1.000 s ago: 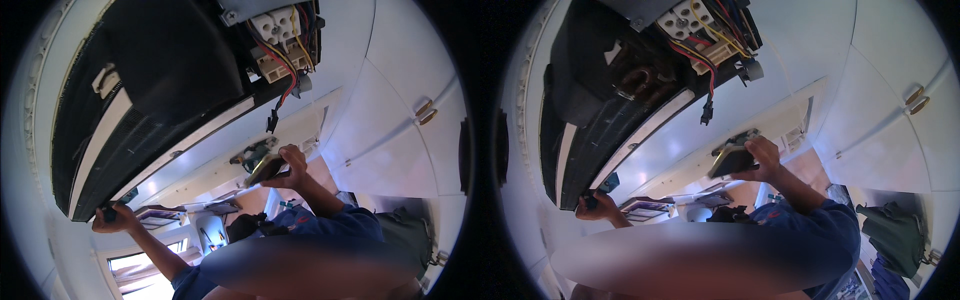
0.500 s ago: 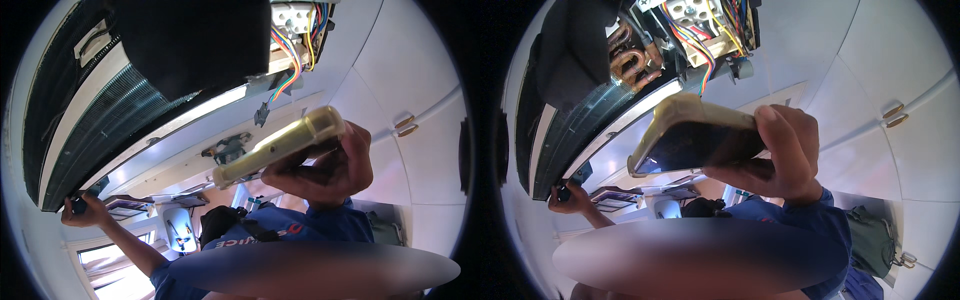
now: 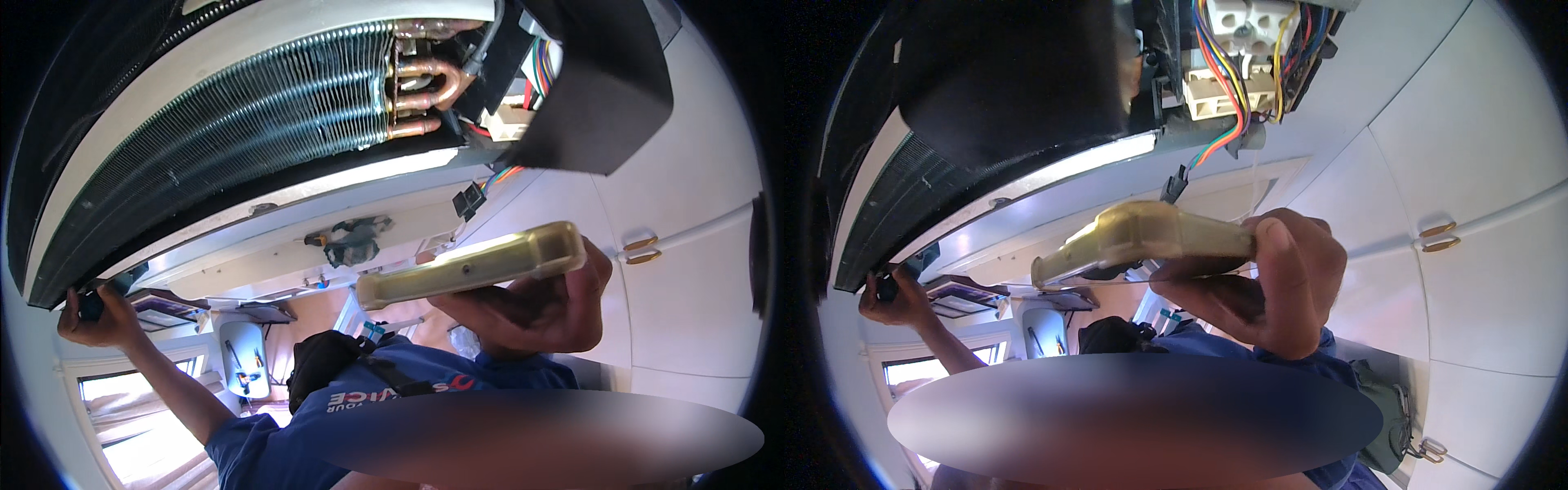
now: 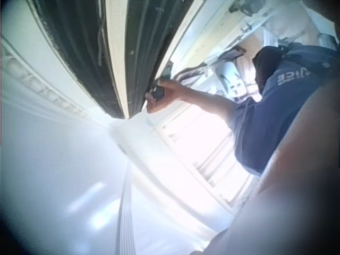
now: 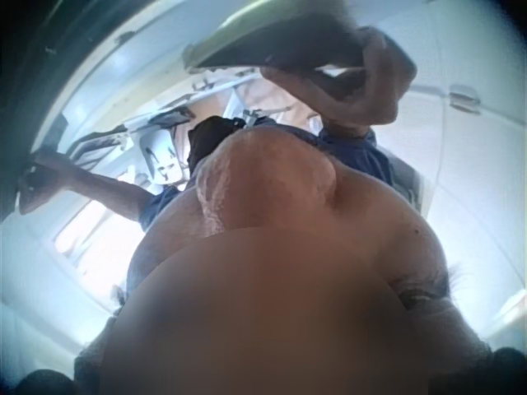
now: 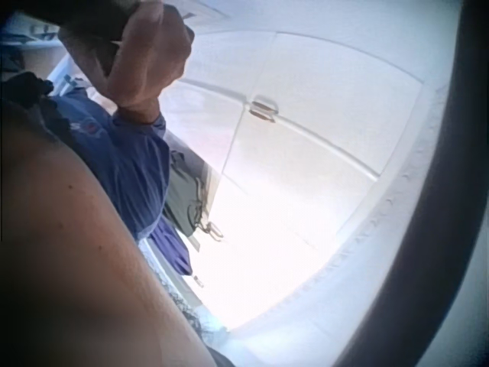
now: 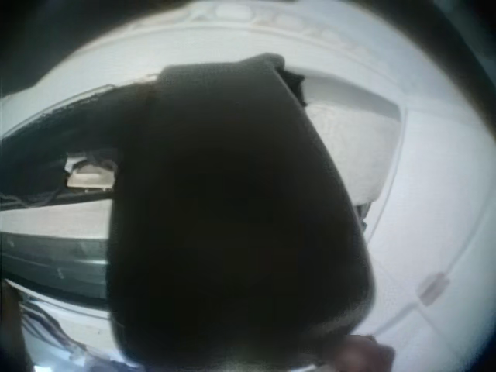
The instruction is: The person cleans the interior of a ceiling-mounted air conditioner using a cloth and a screwdriver. They wipe the fins and internal components, then use a flashlight to inspect the cleaned area.
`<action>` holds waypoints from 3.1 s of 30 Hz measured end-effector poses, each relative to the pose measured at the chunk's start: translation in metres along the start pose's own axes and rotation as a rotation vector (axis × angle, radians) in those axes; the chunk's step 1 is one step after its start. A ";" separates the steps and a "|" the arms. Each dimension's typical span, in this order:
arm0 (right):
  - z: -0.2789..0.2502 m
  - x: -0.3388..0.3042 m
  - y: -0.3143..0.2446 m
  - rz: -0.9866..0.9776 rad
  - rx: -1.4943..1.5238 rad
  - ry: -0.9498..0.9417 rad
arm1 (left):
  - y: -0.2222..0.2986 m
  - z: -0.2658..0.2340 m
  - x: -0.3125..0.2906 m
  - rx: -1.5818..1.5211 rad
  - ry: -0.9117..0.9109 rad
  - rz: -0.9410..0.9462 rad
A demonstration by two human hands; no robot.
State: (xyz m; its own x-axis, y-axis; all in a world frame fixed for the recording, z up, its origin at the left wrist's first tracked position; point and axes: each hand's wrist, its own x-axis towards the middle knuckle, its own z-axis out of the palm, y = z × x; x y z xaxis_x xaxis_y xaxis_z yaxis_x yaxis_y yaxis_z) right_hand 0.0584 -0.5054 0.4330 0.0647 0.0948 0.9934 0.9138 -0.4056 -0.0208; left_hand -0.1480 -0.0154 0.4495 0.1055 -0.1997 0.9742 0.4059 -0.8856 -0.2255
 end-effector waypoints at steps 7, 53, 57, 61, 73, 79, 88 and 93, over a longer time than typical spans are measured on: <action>-0.003 0.014 0.005 -0.058 0.015 -0.189 | 0.002 -0.001 -0.001 -0.047 -0.020 -0.029; -0.011 0.019 0.006 0.094 0.062 -0.104 | -0.001 -0.002 -0.001 0.018 -0.029 -0.041; -0.017 0.009 0.006 0.115 0.068 -0.075 | 0.005 -0.002 -0.002 0.012 -0.034 -0.067; -0.032 0.003 0.013 0.190 0.105 -0.105 | 0.004 0.001 0.000 -0.047 0.006 -0.065; -0.013 -0.002 0.010 0.437 0.490 -0.033 | 0.016 0.001 0.009 -0.037 0.008 -0.030; -0.008 0.016 -0.010 0.808 0.459 0.040 | 0.016 0.001 0.010 -0.100 0.016 -0.008; -0.005 0.019 -0.022 0.642 0.236 -0.118 | 0.005 0.002 0.000 -0.223 0.017 -0.126; 0.000 0.011 -0.025 0.450 0.028 -0.088 | 0.004 0.005 0.002 -0.228 0.022 -0.109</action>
State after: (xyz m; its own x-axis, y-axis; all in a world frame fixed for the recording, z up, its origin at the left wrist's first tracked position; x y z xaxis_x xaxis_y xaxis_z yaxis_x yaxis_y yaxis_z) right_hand 0.0361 -0.4948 0.4441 0.4902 -0.0075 0.8716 0.7974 -0.3999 -0.4519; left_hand -0.1422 -0.0173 0.4505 0.0512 -0.1047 0.9932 0.1984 -0.9736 -0.1128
